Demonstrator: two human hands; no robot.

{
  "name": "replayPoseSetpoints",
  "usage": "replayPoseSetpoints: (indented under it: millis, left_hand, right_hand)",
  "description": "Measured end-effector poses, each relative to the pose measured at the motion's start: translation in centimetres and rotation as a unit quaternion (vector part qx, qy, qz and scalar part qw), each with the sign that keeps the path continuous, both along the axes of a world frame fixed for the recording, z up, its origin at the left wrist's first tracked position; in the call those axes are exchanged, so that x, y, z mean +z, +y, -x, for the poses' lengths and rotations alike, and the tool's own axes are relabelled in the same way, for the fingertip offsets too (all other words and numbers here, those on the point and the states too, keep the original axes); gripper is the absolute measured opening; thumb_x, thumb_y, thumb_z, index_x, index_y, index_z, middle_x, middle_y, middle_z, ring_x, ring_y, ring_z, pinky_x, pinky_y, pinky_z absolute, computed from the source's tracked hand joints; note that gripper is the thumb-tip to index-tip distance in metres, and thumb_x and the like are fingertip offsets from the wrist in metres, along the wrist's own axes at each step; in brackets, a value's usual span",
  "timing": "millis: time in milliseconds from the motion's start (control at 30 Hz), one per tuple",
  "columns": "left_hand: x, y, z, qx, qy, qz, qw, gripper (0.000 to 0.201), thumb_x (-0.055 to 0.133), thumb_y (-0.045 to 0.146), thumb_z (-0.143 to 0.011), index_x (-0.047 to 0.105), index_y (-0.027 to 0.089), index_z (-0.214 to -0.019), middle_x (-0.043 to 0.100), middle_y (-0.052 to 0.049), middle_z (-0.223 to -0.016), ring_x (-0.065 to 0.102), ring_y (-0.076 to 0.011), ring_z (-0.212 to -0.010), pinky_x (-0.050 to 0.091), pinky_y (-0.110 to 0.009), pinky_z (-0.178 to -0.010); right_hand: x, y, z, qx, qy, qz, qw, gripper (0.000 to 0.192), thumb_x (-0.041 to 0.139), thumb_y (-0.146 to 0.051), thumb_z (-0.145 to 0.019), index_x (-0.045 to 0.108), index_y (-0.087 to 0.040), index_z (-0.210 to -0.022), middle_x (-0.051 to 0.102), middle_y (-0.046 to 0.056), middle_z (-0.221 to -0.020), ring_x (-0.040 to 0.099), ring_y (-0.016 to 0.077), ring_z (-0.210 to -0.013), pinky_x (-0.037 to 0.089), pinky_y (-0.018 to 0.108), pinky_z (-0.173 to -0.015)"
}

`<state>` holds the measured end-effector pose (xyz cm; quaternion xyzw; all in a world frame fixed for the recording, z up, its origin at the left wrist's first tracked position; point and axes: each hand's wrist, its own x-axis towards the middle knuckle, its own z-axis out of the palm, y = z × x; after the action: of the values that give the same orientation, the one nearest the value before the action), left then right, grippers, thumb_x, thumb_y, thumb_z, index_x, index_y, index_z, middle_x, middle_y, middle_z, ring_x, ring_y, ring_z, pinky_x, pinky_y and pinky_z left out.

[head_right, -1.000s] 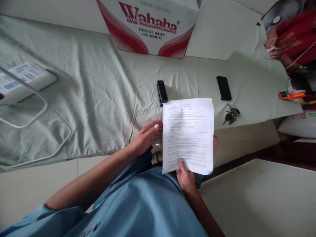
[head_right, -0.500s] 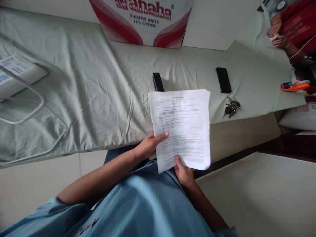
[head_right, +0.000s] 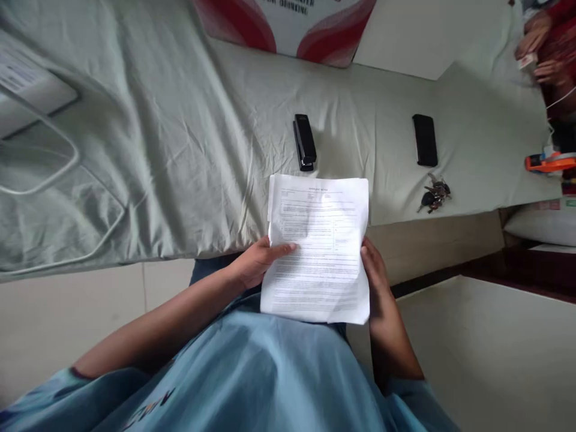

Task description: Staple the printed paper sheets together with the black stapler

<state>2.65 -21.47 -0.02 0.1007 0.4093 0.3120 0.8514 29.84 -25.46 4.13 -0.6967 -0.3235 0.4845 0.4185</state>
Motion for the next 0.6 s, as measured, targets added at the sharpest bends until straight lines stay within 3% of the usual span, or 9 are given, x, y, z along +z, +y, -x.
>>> replayPoseSetpoints:
  millis: [67, 167, 233, 300, 367, 500, 600]
  left_hand:
    - [-0.5, -0.2, -0.4, 0.012, 0.0, -0.025, 1.0, 0.052, 0.103, 0.037, -0.072, 0.083, 0.013, -0.114, 0.087, -0.017, -0.119, 0.08, -0.0402, -0.121, 0.055, -0.059, -0.122]
    - [-1.2, -0.5, -0.5, 0.016, -0.015, -0.042, 0.999, 0.047, 0.101, 0.035, -0.075, 0.084, 0.014, -0.113, 0.087, -0.017, -0.117, 0.079, -0.0406, -0.125, 0.052, -0.061, -0.123]
    - [-1.4, -0.6, -0.4, 0.016, -0.025, -0.047, 0.998, 0.044, 0.101, 0.033, -0.076, 0.084, 0.014, -0.112, 0.087, -0.017, -0.116, 0.079, -0.0401, -0.124, 0.052, -0.06, -0.122]
    - [-1.3, -0.7, -0.3, 0.02, -0.045, -0.041, 0.998, 0.044, 0.101, 0.034, -0.077, 0.084, 0.013, -0.112, 0.087, -0.018, -0.115, 0.08, -0.0399, -0.121, 0.055, -0.058, -0.12]
    - [-1.1, -0.7, -0.2, 0.029, -0.083, -0.017, 0.996, 0.045, 0.099, 0.04, -0.08, 0.084, 0.012, -0.112, 0.088, -0.019, -0.113, 0.081, -0.0406, -0.119, 0.058, -0.056, -0.116]
    - [-0.9, -1.1, 0.0, 0.06, -0.144, 0.037, 0.987, 0.046, 0.091, 0.052, -0.087, 0.083, 0.011, -0.108, 0.088, -0.02, -0.107, 0.082, -0.0417, -0.119, 0.064, -0.053, -0.109]
    - [-0.7, -1.3, -0.1, 0.106, -0.105, 0.051, 0.987, 0.035, 0.088, 0.042, -0.092, 0.082, 0.011, -0.108, 0.088, -0.018, -0.103, 0.084, -0.0372, -0.112, 0.067, -0.048, -0.104]
  right_hand:
    - [-0.8, 1.6, -1.0, 0.02, -0.014, 0.0, 1.0, 0.045, 0.091, -0.071, -0.08, 0.081, -0.033, -0.102, 0.084, 0.002, -0.098, 0.079, 0.0309, -0.102, 0.061, 0.044, -0.095]
    - [-1.9, 3.6, -2.2, -0.01, 0.026, -0.033, 0.999, 0.066, 0.081, -0.093, -0.075, 0.077, -0.03, -0.096, 0.077, 0.0, -0.085, 0.07, 0.0226, -0.078, 0.059, 0.037, -0.075]
    - [-2.2, 4.3, -2.3, 0.003, 0.027, -0.027, 0.999, 0.067, 0.092, -0.087, -0.066, 0.076, -0.028, -0.093, 0.076, -0.001, -0.082, 0.067, 0.0199, -0.073, 0.057, 0.035, -0.071]
    - [-2.1, 4.5, -2.1, 0.035, 0.005, -0.004, 0.999, 0.059, 0.104, -0.068, -0.063, 0.077, -0.027, -0.095, 0.082, 0.0, -0.087, 0.071, 0.0211, -0.077, 0.059, 0.036, -0.077]
    - [-2.0, 4.5, -1.8, 0.056, -0.015, 0.005, 0.998, 0.052, 0.105, -0.058, -0.068, 0.079, -0.026, -0.099, 0.087, 0.003, -0.097, 0.077, 0.0247, -0.085, 0.061, 0.04, -0.083]
    - [-2.3, 4.3, -2.1, 0.064, -0.051, -0.013, 0.997, 0.049, 0.099, -0.059, -0.078, 0.085, -0.024, -0.109, 0.09, 0.007, -0.111, 0.081, 0.0292, -0.095, 0.063, 0.045, -0.091]
    - [-2.7, 4.3, -3.1, 0.062, -0.085, -0.023, 0.994, 0.048, 0.097, -0.064, -0.078, 0.088, -0.024, -0.104, 0.09, 0.007, -0.11, 0.081, 0.0289, -0.096, 0.063, 0.044, -0.092]
